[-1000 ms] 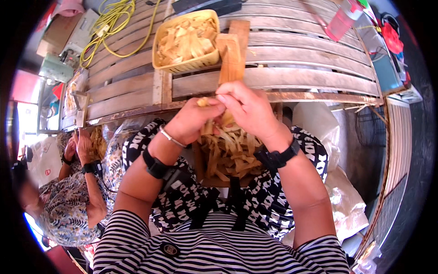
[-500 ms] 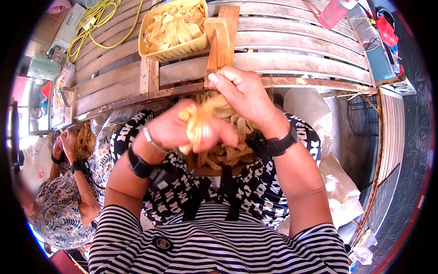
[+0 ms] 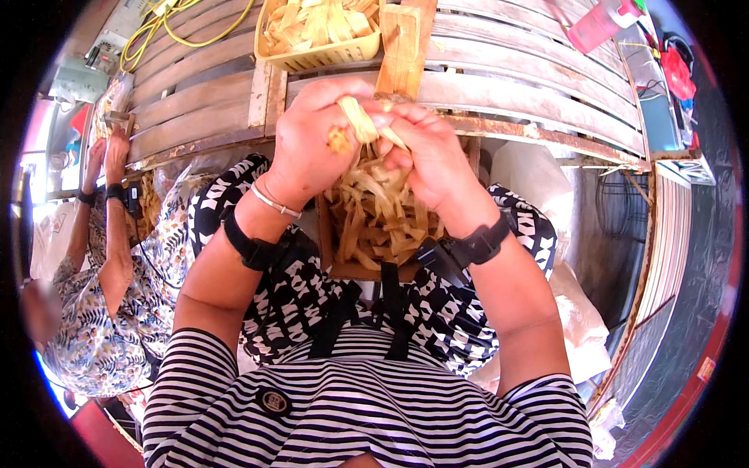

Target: The person processes corn husks by hand at a table, sorting them and gathering them into bundles.

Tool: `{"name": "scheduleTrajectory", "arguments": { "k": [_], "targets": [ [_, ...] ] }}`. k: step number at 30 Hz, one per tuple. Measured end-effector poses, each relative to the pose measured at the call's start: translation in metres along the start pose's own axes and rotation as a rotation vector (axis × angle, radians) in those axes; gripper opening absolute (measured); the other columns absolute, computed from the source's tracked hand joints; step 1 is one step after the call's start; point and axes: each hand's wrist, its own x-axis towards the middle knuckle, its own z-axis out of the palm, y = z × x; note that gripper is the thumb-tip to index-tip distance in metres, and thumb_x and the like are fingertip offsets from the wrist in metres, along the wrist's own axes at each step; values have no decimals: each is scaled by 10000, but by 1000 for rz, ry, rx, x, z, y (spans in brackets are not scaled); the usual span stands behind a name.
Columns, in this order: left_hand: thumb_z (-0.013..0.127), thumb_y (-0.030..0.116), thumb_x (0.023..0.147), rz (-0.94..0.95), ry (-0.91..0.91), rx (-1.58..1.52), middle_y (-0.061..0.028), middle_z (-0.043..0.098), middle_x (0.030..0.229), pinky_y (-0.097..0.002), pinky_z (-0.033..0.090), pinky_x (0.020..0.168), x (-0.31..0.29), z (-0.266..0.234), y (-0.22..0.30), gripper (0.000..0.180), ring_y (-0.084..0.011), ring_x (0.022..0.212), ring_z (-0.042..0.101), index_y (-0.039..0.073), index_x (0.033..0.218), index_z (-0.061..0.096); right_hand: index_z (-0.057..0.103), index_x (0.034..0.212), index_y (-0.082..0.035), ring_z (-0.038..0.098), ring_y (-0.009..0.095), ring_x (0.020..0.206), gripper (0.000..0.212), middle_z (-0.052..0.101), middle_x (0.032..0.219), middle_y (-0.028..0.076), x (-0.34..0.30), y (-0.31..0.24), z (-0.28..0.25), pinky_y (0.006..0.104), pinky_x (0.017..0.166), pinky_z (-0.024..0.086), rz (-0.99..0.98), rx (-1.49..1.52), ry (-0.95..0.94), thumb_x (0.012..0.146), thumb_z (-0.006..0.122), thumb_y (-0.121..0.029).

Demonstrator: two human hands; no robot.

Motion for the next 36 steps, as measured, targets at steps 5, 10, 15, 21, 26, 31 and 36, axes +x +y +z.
{"name": "scheduleTrajectory", "arguments": {
  "k": [5,10,15,21,26,31,36],
  "targets": [
    [711,140,735,-529,-436,-168,-120,616,1108,-304,490,821,9,-11,2,316,-231,949,619,35,1027,652,624,901,-32,557,70,613,164,625,764,8,-6,-2,9,188,507,407,-355,-646,94,894,586,-191],
    [587,-8,756,-181,-412,-127,-134,610,1087,-298,477,816,-3,-6,-1,72,-268,937,601,-31,819,614,615,867,-29,526,134,554,212,550,624,85,-5,2,0,290,532,441,-468,-1248,5,904,553,-228],
    [568,-36,787,-331,-232,-548,-118,616,1038,-295,484,816,10,-19,5,71,-202,934,603,-16,800,635,579,804,-17,372,86,461,331,461,540,-7,-6,-9,3,220,423,299,124,-524,6,941,483,-302],
    [582,115,877,-624,-10,-907,-102,614,1017,-261,498,690,16,-29,0,150,-160,851,596,-20,885,647,567,822,-22,199,33,411,375,295,496,-79,-14,-16,1,206,400,162,196,-74,-194,960,447,-349],
    [667,198,828,-967,-308,-1142,-68,626,753,-175,397,461,11,-28,-10,267,-77,526,516,10,1005,599,567,788,-33,233,31,416,318,318,498,-66,-11,-15,1,193,397,185,168,-198,-108,948,485,-294],
    [706,88,777,-1072,-360,-1138,-39,586,665,-187,383,446,13,-18,1,182,-80,528,515,26,910,597,584,789,-29,270,21,447,283,366,533,-71,-11,-14,0,179,412,199,170,-322,-48,912,562,-283],
    [638,73,822,-1032,-80,-1005,-39,575,659,-202,382,431,11,-14,0,73,-84,493,495,46,836,572,584,805,-36,337,25,484,274,420,556,-65,-12,-26,-16,181,437,255,57,-484,-35,901,579,-293]
  ]
}}
